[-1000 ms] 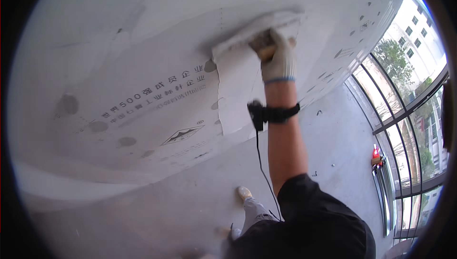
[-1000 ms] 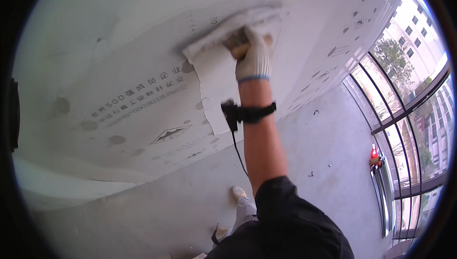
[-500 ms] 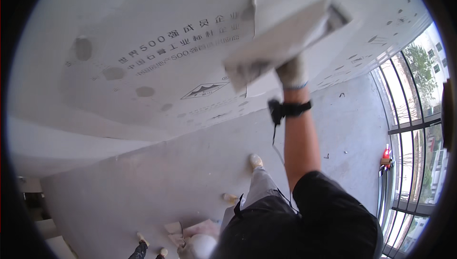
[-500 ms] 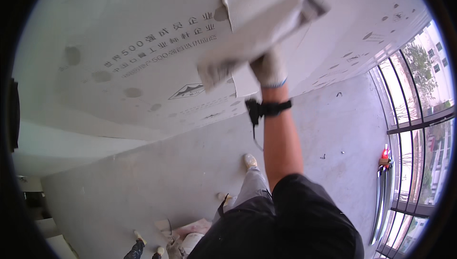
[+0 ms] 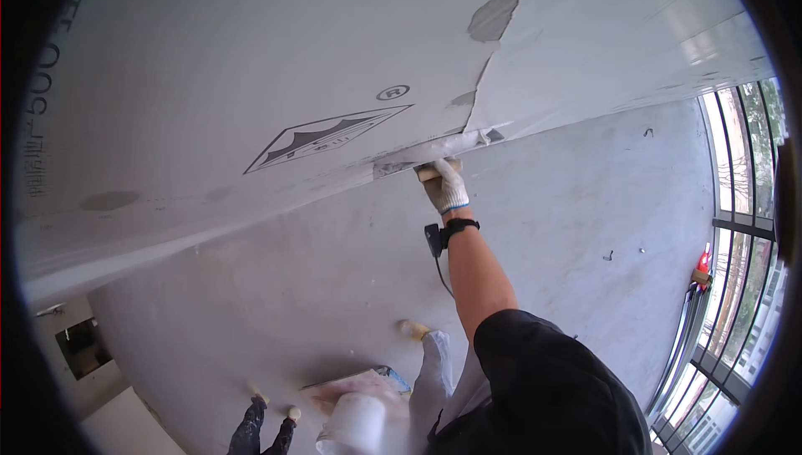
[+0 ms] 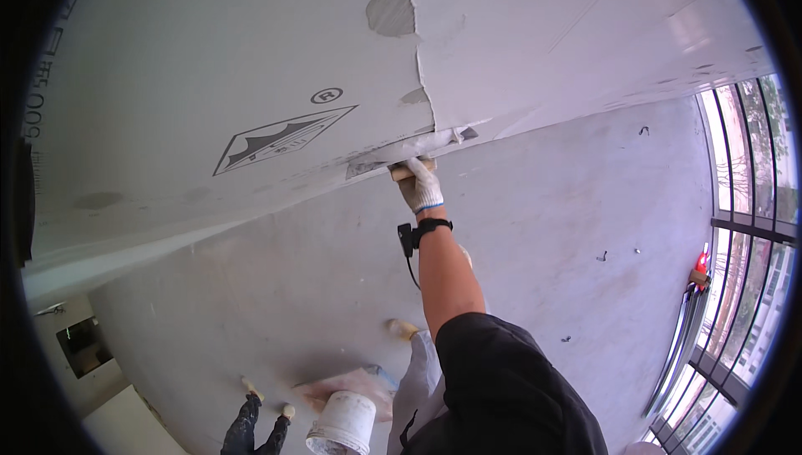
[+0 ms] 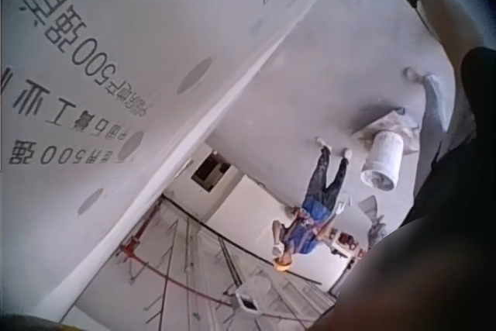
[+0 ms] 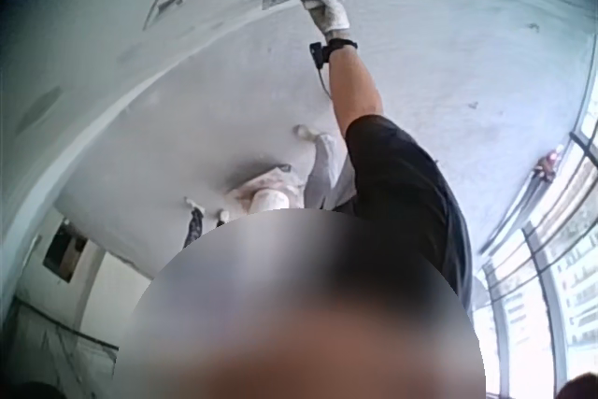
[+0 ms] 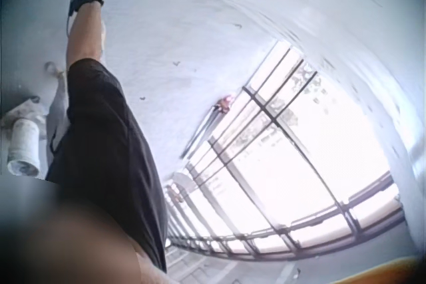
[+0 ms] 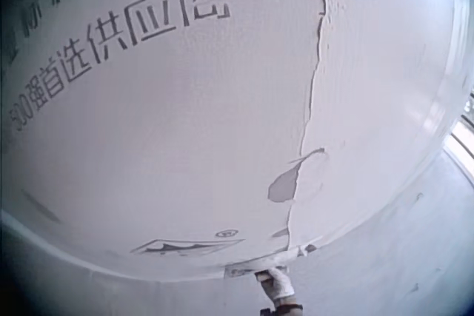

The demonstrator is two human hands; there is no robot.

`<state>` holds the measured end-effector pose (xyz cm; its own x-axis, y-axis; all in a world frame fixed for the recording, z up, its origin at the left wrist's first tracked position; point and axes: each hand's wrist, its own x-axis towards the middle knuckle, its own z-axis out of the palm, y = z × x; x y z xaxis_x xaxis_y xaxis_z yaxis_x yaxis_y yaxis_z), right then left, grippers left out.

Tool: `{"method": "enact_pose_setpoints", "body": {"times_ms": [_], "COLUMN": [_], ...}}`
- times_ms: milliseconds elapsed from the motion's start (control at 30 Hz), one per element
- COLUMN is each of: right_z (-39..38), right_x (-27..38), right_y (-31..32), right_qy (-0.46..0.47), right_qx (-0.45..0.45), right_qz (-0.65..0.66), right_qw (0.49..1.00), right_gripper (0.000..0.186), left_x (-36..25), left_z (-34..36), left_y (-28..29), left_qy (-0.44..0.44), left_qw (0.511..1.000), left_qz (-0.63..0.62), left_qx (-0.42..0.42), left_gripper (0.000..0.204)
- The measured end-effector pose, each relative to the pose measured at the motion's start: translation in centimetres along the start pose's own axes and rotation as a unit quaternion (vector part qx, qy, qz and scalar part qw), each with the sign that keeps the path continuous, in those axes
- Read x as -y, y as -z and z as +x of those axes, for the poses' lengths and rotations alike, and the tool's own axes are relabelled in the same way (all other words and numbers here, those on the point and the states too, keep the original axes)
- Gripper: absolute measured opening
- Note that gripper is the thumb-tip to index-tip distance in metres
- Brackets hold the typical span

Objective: Applying and smoothing plaster or joint compound on a drywall or wall surface using a trowel.

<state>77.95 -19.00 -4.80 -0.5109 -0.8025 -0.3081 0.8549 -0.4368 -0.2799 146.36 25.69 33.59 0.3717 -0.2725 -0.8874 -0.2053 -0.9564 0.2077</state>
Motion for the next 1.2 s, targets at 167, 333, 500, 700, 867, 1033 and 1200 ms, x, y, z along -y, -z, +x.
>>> {"method": "enact_pose_setpoints", "body": {"times_ms": [167, 333, 500, 700, 867, 1033, 1200], "right_z": [-0.4, -5.8, -11.7, -17.9, -18.5, -30.7, -38.6], "right_x": [1.0, 5.7, 10.1, 14.9, 22.1, 15.0, 12.7], "right_y": [-5.3, -21.0, -37.2, -59.6, -74.5, -81.3, -71.1], "right_qy": [-0.004, 0.067, 0.135, 0.245, 0.598, 0.29, 0.213], "right_qx": [0.034, 0.053, 0.066, 0.143, 0.151, 0.495, 0.542], "right_qz": [-0.107, -0.182, -0.225, -0.24, -0.656, -0.296, -0.386], "right_qw": [0.994, 0.979, 0.963, 0.928, 0.434, 0.764, 0.715], "right_gripper": [0.031, 0.023, 0.017, 0.014, 0.012, 0.021, 0.033], "left_x": [-1.2, -3.3, -7.9, -15.0, -18.7, -16.6, -26.4], "left_z": [1.7, 5.3, 11.8, 13.1, 9.8, -0.3, -7.8], "left_y": [1.4, 1.2, -1.0, -2.9, -3.6, 3.1, 0.8], "left_qy": [-0.092, -0.212, -0.357, -0.512, -0.602, -0.582, -0.658], "left_qw": [0.995, 0.975, 0.931, 0.856, 0.795, 0.798, 0.742], "left_qz": [0.046, 0.07, 0.072, 0.069, 0.076, 0.128, 0.089], "left_qx": [-0.012, 0.008, 0.037, 0.016, -0.024, -0.096, 0.097], "left_gripper": [0.028, 0.023, 0.019, 0.015, 0.014, 0.017, 0.02]}}
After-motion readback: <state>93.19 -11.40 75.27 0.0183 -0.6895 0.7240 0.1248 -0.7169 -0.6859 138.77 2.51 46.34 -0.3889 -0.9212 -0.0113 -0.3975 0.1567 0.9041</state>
